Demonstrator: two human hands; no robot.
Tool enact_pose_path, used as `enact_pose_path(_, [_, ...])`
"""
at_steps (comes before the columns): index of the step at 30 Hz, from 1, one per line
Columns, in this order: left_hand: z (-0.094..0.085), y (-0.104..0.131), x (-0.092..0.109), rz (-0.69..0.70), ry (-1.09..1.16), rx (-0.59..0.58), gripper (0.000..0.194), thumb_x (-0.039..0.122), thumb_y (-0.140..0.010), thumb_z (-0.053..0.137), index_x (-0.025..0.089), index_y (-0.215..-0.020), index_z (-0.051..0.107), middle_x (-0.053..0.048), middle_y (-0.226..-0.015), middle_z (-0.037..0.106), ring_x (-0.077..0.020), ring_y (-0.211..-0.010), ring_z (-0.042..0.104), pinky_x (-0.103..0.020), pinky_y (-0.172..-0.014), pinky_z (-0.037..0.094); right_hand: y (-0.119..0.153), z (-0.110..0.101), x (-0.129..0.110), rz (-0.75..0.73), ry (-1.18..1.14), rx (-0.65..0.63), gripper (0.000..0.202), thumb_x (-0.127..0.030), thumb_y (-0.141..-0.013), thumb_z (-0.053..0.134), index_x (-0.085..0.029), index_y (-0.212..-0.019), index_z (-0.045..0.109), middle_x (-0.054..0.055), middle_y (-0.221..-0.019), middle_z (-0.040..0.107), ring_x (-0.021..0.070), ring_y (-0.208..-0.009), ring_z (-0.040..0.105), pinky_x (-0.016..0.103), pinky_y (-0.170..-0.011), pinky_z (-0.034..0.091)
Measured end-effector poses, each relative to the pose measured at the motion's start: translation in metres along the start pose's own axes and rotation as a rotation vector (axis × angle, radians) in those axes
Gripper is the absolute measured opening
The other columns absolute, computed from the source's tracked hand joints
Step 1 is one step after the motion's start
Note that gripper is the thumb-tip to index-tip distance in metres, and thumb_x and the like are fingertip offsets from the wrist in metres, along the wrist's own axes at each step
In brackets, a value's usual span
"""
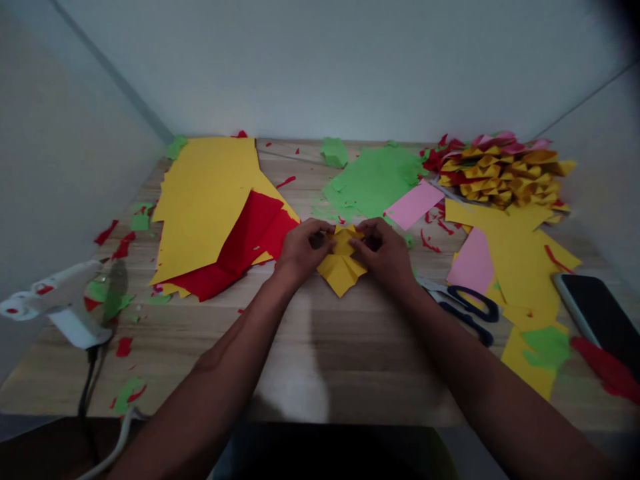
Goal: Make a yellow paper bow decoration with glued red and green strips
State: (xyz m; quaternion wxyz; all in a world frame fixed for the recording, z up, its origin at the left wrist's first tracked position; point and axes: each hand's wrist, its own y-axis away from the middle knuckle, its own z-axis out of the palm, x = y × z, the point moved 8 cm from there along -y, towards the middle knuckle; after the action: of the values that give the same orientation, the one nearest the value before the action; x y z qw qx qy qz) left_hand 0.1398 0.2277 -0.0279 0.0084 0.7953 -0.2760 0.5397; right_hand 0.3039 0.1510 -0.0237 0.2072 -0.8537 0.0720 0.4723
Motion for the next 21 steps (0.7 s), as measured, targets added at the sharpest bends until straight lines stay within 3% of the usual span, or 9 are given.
enact_pose_path(3, [-0.002, 0.001, 0.006, 0.07, -0.138, 0.003, 0.016, 0.015, -0.076, 0.071, 0.02, -0.091, 0.07, -0.005, -0.098, 0.072, -0.0181, -0.092, 0.065, -0.032, -0.084, 0.053, 0.001, -0.001, -0.005, -0.093, 0.2, 0.007, 0.008, -0.028, -0.082, 0.068, -0.022, -0.088, 0.067, 0.004, -0.085, 0.067, 0.0203, -0.078, 0.06, 0.036, -0.073, 0.049])
enact_pose_path(6, [-0.004, 0.001, 0.009, 0.073, -0.198, 0.022, 0.029, 0.01, -0.075, 0.065, 0.02, -0.103, 0.068, -0.006, -0.104, 0.07, -0.0189, -0.093, 0.063, -0.034, -0.086, 0.052, 0.002, 0.0, -0.011, -0.17, 0.333, 0.004, 0.01, -0.026, -0.085, 0.064, -0.021, -0.09, 0.071, 0.008, -0.095, 0.068, 0.026, -0.092, 0.06, 0.043, -0.084, 0.049])
enact_pose_path(10, [-0.008, 0.002, 0.01, 0.067, -0.138, 0.069, 0.048, -0.002, -0.067, 0.053, 0.021, -0.107, 0.065, -0.004, -0.106, 0.069, -0.016, -0.089, 0.061, -0.03, -0.083, 0.052, 0.002, -0.008, -0.013, -0.127, 0.273, 0.07, 0.013, -0.024, -0.086, 0.06, -0.021, -0.095, 0.069, 0.008, -0.095, 0.069, 0.0248, -0.088, 0.061, 0.042, -0.081, 0.05])
enact_pose_path(15, [-0.011, 0.002, 0.008, 0.045, -0.109, 0.102, 0.038, 0.0, -0.072, 0.05, 0.02, -0.1, 0.065, -0.003, -0.099, 0.071, -0.0143, -0.084, 0.062, -0.028, -0.077, 0.052, 0.001, -0.018, -0.005, 0.0, 0.153, 0.144, 0.013, -0.025, -0.087, 0.056, -0.021, -0.096, 0.065, 0.004, -0.084, 0.069, 0.0206, -0.075, 0.06, 0.036, -0.07, 0.049])
enact_pose_path(21, [-0.007, 0.001, 0.006, 0.021, -0.21, 0.026, 0.029, 0.007, -0.078, 0.056, 0.021, -0.101, 0.068, -0.004, -0.093, 0.073, -0.0177, -0.083, 0.064, -0.031, -0.074, 0.051, 0.003, 0.002, -0.008, -0.087, 0.188, -0.009, 0.03, -0.016, -0.082, 0.057, -0.021, -0.11, 0.065, 0.005, -0.09, 0.071, 0.0222, -0.082, 0.062, 0.038, -0.075, 0.05])
